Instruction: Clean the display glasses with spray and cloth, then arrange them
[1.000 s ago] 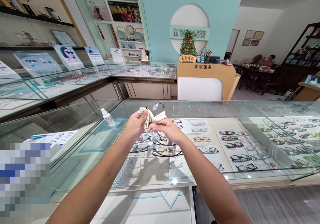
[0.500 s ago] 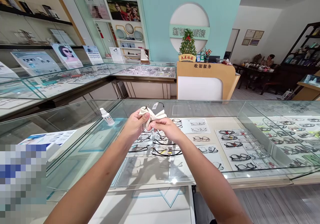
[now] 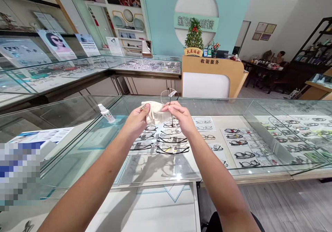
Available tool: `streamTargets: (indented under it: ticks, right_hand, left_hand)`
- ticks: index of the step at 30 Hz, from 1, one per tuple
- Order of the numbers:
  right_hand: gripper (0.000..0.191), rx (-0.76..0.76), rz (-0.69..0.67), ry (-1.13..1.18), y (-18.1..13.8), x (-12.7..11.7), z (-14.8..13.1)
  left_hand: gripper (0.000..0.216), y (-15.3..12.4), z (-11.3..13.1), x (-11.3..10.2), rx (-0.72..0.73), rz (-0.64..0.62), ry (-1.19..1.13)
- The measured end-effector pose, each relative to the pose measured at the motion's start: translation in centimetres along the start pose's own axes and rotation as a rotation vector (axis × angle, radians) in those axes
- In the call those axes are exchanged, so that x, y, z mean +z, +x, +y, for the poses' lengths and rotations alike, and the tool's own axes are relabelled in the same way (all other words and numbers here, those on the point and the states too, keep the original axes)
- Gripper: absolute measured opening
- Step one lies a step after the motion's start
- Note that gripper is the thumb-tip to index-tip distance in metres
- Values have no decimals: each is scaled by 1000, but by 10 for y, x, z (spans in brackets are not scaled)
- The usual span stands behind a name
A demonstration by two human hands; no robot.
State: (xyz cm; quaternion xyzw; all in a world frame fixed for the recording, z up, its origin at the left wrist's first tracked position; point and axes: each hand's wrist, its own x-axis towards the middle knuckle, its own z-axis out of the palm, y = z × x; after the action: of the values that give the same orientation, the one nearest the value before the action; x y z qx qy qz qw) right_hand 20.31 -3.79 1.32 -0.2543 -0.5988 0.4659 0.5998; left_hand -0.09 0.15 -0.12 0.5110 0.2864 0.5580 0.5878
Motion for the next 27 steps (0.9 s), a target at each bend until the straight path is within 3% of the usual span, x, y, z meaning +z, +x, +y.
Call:
streamTargets:
  ticks: [9, 18, 27]
  right_hand:
    - [42, 76, 4, -9, -1, 6, 12]
    - [53, 67, -57, -72, -4, 16, 7]
    - [49, 46, -60, -76, -5, 16, 7]
  left_hand:
    - [62, -17, -2, 14, -107, -259, 156]
    - [61, -14, -7, 16, -95, -231, 81]
    - [50, -17, -5, 13, -89, -230, 127]
